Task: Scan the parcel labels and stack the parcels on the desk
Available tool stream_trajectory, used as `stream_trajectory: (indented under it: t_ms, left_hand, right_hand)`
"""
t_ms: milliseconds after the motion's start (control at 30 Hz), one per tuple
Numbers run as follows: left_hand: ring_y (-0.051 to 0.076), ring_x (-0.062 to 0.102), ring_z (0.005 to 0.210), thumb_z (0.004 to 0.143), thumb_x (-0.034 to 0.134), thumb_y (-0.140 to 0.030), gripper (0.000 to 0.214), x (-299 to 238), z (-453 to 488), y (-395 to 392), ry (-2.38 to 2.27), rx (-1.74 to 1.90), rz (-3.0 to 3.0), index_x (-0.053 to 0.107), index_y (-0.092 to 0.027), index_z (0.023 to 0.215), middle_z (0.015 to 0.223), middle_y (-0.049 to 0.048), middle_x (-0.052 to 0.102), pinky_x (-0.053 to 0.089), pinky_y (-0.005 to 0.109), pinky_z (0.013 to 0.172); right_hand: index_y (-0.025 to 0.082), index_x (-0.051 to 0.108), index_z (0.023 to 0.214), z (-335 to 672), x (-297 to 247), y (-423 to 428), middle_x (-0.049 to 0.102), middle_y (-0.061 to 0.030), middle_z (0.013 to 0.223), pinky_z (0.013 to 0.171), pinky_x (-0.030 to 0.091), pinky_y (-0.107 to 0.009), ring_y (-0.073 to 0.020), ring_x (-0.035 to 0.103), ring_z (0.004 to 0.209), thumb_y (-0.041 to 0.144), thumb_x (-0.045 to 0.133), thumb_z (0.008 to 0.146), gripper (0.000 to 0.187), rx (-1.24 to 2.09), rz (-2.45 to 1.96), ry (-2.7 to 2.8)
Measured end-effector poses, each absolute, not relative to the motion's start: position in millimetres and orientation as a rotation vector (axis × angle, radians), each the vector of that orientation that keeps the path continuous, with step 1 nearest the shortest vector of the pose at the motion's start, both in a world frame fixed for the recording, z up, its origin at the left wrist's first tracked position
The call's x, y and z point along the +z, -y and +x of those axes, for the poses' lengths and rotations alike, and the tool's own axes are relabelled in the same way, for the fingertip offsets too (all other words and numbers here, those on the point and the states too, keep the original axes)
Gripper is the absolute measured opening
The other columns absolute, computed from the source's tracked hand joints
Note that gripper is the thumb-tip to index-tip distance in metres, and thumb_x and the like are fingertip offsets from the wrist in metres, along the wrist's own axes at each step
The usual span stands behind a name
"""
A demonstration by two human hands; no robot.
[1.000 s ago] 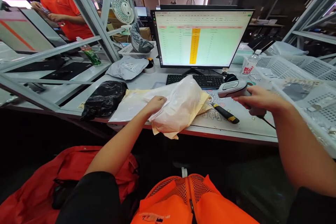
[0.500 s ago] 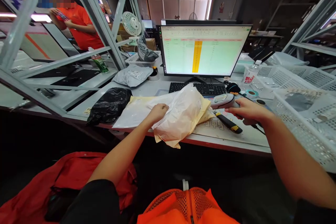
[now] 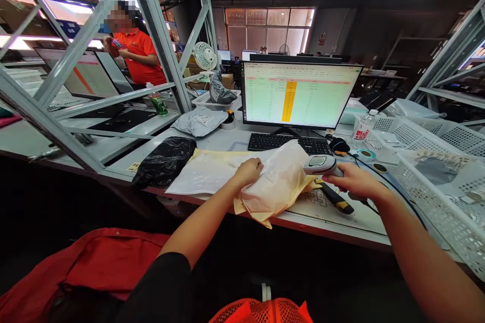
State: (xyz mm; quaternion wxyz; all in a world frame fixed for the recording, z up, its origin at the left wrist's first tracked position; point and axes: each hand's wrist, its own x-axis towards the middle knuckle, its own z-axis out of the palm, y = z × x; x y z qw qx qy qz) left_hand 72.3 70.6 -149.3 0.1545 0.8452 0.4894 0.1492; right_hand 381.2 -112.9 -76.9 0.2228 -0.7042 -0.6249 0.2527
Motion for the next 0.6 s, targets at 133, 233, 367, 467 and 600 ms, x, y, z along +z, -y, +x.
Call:
stream_trajectory:
  t_ms: [133,233,367,467,600]
  left_hand:
    - [0.032,0.067,0.123,0.103,0.046,-0.051,0.049,-131,19,-73,-1.443,0.602,2.401,0.065,-0.016,0.131,0.135,0.0184,0.070,0.049,0.043,0.108]
    - [0.034,0.047,0.150,0.087,0.066,-0.062,0.079,-141,-59,-71,-1.339,0.466,2.534,0.053,-0.019,0.151,0.162,0.0163,0.050,0.034,0.046,0.126]
    - [0.042,0.019,0.163,0.067,0.084,-0.057,0.113,-180,-145,-68,-1.532,-0.054,2.604,0.037,-0.027,0.165,0.175,0.0148,0.025,0.018,0.062,0.129]
    - [0.036,0.027,0.162,0.081,0.072,-0.053,0.089,-202,-173,-70,-1.527,-0.069,2.663,0.043,-0.034,0.163,0.174,0.0088,0.026,0.019,0.059,0.129]
    - [0.032,0.042,0.155,0.088,0.060,-0.051,0.072,-207,-179,-73,-1.377,-0.004,2.685,0.054,-0.027,0.156,0.168,0.0096,0.040,0.026,0.049,0.129]
  right_hand:
    - [0.021,0.077,0.105,374,-93,107,0.078,-0.0058,0.099,0.082,0.057,-0.039,-0.0297,0.071,0.092,0.051,0.071,0.083,0.038,0.575,-1.827,1.842]
    - [0.020,0.076,0.107,380,-107,103,0.078,-0.0072,0.109,0.093,0.055,-0.043,-0.0332,0.070,0.103,0.052,0.068,0.084,0.040,0.540,-1.835,1.852]
    - [0.019,0.077,0.114,387,-120,99,0.078,-0.0088,0.113,0.093,0.053,-0.045,-0.0346,0.070,0.104,0.056,0.067,0.085,0.048,0.538,-1.863,1.808]
    - [0.018,0.077,0.114,384,-126,93,0.078,-0.0096,0.118,0.095,0.053,-0.044,-0.0350,0.070,0.107,0.053,0.068,0.085,0.046,0.532,-1.829,1.797]
    - [0.022,0.078,0.108,378,-128,86,0.079,-0.0075,0.111,0.090,0.054,-0.042,-0.0342,0.072,0.102,0.052,0.067,0.085,0.040,0.552,-1.805,1.835]
